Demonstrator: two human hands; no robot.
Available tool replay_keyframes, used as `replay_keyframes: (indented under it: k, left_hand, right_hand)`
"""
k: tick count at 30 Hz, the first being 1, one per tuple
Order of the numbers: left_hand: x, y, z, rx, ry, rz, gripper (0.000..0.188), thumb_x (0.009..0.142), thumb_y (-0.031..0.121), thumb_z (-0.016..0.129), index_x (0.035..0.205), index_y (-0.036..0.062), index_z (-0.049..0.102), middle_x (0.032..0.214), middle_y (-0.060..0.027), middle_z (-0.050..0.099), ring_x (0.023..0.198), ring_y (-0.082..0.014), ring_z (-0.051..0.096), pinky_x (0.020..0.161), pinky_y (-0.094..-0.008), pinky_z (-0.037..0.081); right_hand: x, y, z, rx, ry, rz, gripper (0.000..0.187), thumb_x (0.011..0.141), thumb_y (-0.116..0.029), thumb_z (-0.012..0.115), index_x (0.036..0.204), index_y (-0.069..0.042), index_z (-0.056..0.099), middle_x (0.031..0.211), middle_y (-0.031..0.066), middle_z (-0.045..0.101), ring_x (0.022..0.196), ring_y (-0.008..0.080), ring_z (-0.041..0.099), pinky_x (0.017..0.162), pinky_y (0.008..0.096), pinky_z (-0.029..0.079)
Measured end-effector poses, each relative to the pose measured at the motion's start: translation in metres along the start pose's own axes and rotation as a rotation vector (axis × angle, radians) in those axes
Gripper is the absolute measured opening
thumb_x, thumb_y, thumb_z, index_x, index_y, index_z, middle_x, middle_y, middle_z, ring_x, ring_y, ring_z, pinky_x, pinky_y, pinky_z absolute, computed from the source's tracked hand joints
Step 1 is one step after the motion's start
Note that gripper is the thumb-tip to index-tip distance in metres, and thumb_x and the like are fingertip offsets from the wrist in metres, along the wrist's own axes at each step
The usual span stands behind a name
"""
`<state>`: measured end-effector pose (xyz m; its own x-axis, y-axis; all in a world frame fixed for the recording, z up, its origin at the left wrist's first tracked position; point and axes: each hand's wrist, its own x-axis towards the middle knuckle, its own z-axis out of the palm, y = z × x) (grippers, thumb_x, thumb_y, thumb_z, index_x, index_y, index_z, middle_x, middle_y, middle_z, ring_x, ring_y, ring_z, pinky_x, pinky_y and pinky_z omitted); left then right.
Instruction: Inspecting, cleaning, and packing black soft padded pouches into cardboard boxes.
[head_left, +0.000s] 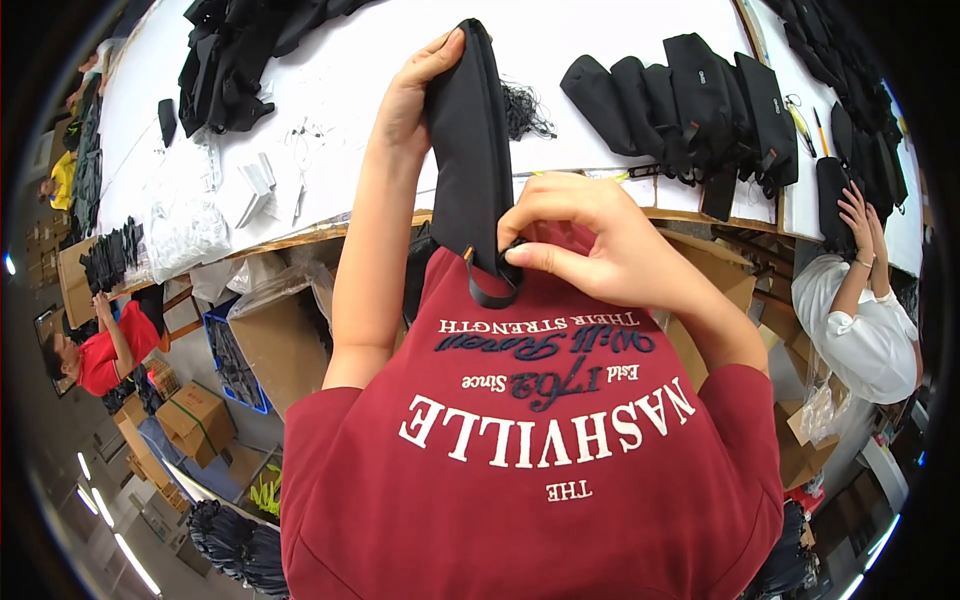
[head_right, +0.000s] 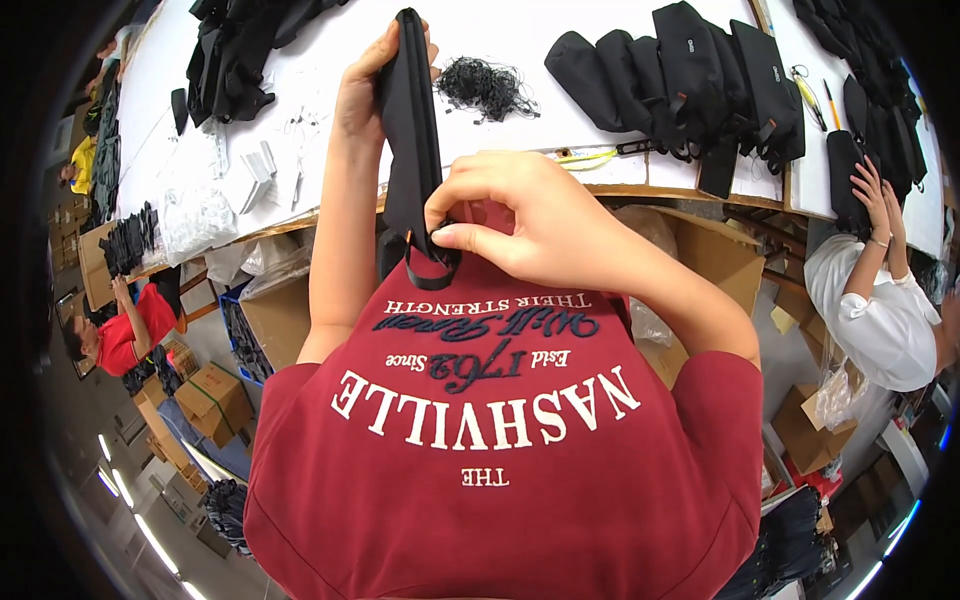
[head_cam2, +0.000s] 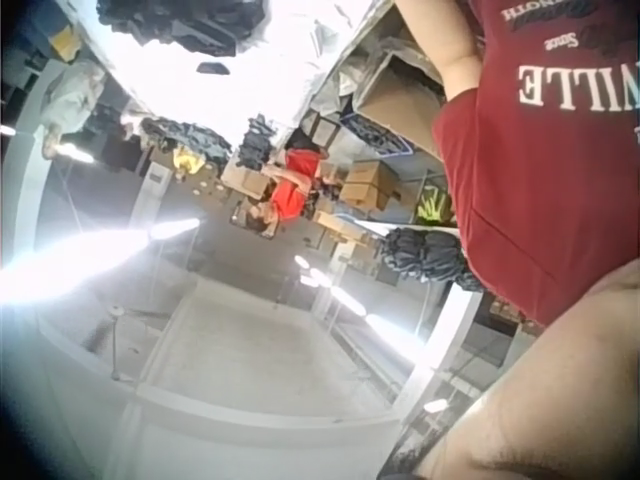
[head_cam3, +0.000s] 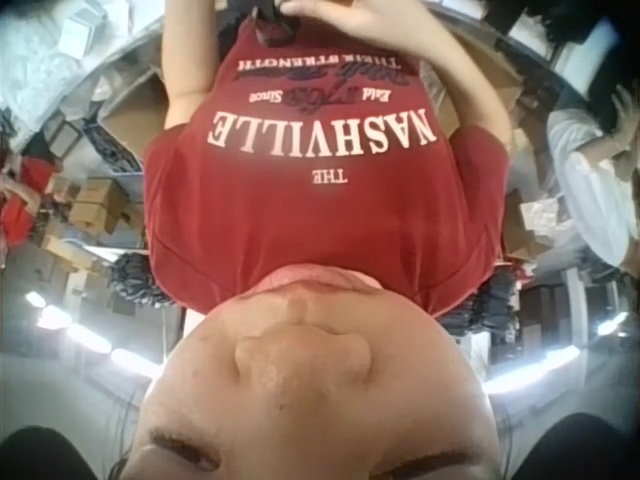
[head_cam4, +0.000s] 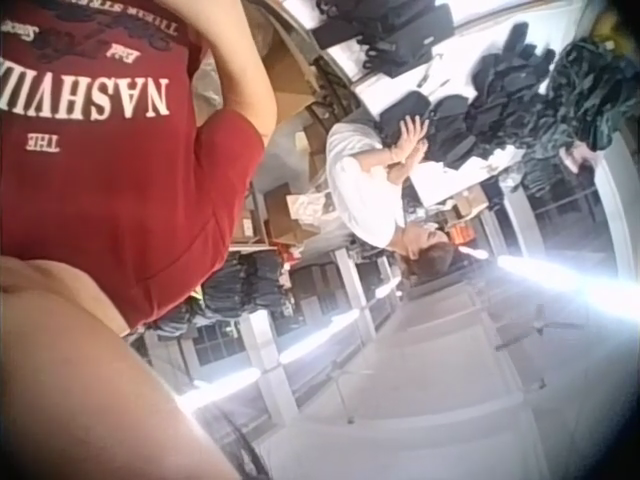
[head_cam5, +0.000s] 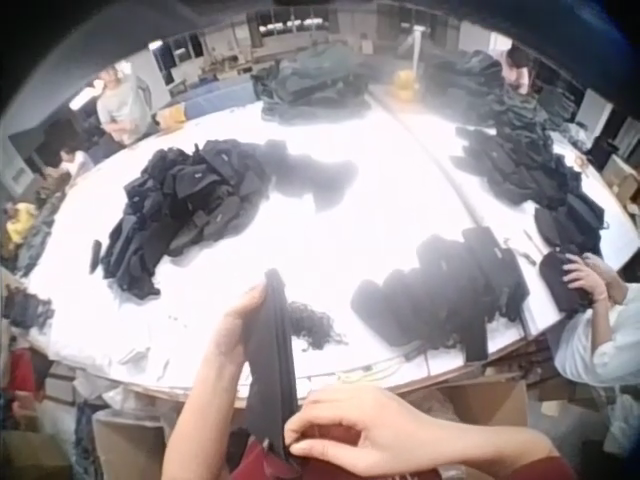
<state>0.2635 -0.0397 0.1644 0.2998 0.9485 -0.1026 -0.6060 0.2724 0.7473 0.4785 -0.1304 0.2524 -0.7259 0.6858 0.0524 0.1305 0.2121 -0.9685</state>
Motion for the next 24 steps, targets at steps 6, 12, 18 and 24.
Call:
replay_keyframes:
  k: [6, 12, 18, 24]
  left_hand:
    - [-0.007, 0.004, -0.006, 0.014, 0.01, 0.008, 0.032, 0.092, 0.027, 0.053, 0.107, -0.0017, 0.057, 0.083, -0.0118, 0.062, 0.069, -0.0152, 0.062, 0.061, -0.0243, 0.053]
    - [-0.013, 0.001, -0.008, 0.002, 0.007, -0.049, 0.031, 0.092, 0.026, 0.054, 0.106, -0.0013, 0.058, 0.086, -0.0119, 0.065, 0.073, -0.0143, 0.064, 0.065, -0.0244, 0.054]
    - [-0.018, -0.009, 0.006, 0.048, 0.011, -0.1, 0.021, 0.088, 0.021, 0.062, 0.098, 0.0025, 0.064, 0.084, -0.004, 0.068, 0.068, -0.0081, 0.063, 0.062, -0.0197, 0.051]
    - [-0.014, -0.017, -0.009, -0.039, 0.173, -0.057, 0.018, 0.086, 0.021, 0.064, 0.095, 0.0046, 0.067, 0.084, -0.0055, 0.068, 0.068, -0.0117, 0.064, 0.062, -0.0224, 0.052]
  right_hand:
    - [0.001, 0.004, 0.005, 0.012, 0.039, 0.115, 0.008, 0.082, -0.008, 0.063, 0.085, -0.002, 0.059, 0.076, 0.0025, 0.058, 0.067, 0.0108, 0.052, 0.058, 0.0238, 0.039]
    - [0.003, 0.012, 0.012, -0.004, 0.119, 0.076, 0.007, 0.083, -0.008, 0.062, 0.086, -0.003, 0.059, 0.077, 0.0015, 0.059, 0.067, 0.01, 0.055, 0.059, 0.0233, 0.039]
    - [0.002, 0.018, 0.007, 0.07, 0.183, 0.221, 0.006, 0.084, -0.008, 0.059, 0.087, -0.004, 0.059, 0.077, -0.0002, 0.061, 0.069, 0.0088, 0.056, 0.06, 0.0222, 0.039]
    - [0.0, 0.012, 0.012, 0.165, 0.123, 0.201, 0.007, 0.082, -0.005, 0.062, 0.087, -0.002, 0.061, 0.084, 0.0023, 0.062, 0.074, 0.0113, 0.056, 0.064, 0.0249, 0.043]
